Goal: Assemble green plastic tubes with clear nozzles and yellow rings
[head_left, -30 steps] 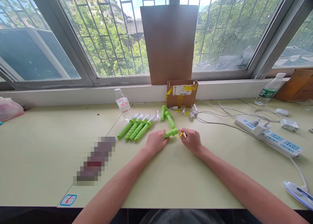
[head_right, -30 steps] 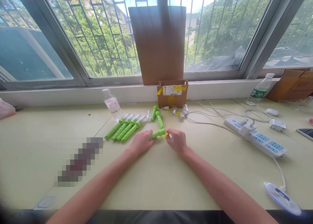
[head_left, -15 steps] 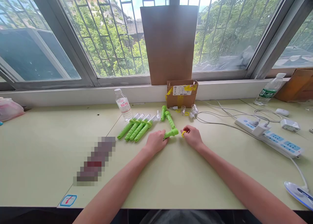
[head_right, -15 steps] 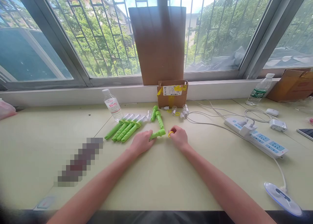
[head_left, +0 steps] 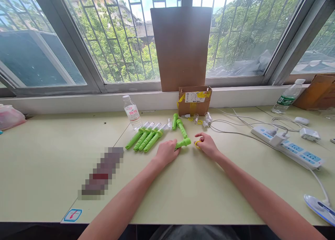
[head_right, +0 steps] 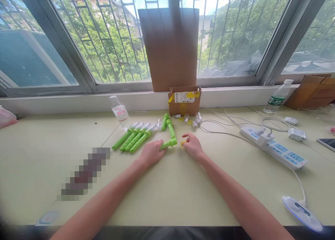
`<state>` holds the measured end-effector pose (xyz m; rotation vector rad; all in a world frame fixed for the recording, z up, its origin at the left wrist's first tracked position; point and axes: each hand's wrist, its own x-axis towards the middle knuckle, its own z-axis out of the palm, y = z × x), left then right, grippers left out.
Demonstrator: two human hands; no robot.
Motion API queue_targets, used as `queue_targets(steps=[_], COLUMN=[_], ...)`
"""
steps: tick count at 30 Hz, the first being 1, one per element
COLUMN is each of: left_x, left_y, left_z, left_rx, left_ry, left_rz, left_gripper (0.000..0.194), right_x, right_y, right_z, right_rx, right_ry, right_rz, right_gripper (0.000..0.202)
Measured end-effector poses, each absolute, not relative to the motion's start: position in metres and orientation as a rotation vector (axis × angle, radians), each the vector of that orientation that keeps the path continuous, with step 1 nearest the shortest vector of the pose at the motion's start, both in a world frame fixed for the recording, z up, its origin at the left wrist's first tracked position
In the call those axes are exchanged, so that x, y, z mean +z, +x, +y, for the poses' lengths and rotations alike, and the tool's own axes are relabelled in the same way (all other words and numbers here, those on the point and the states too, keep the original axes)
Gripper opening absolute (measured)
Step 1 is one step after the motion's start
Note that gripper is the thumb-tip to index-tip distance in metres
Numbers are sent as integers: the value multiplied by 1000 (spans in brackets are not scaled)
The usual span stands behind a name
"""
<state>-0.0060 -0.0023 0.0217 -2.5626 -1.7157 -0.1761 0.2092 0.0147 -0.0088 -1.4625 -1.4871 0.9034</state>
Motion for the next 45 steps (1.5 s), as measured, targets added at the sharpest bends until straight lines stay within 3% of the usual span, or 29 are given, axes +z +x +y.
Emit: queue_targets(steps=[13, 20, 45], left_x=[19, 22, 25], left_y=[-7, -6, -5], left_z=[-2, -3, -4], left_rx=[-203, -187, -184], left_ry=[-2551, -2545, -2564], left_rz=[-1688, -1688, -1736], left_gripper=[26, 25, 25], right_x=[3, 10, 10], right_y=[211, 219, 222], right_z=[12, 14, 13], right_rx=[1195, 1276, 1316], right_ry=[-1308, -1346, -1229], right_rz=[-1233, -1206, -1094], right_gripper=[52, 42, 45])
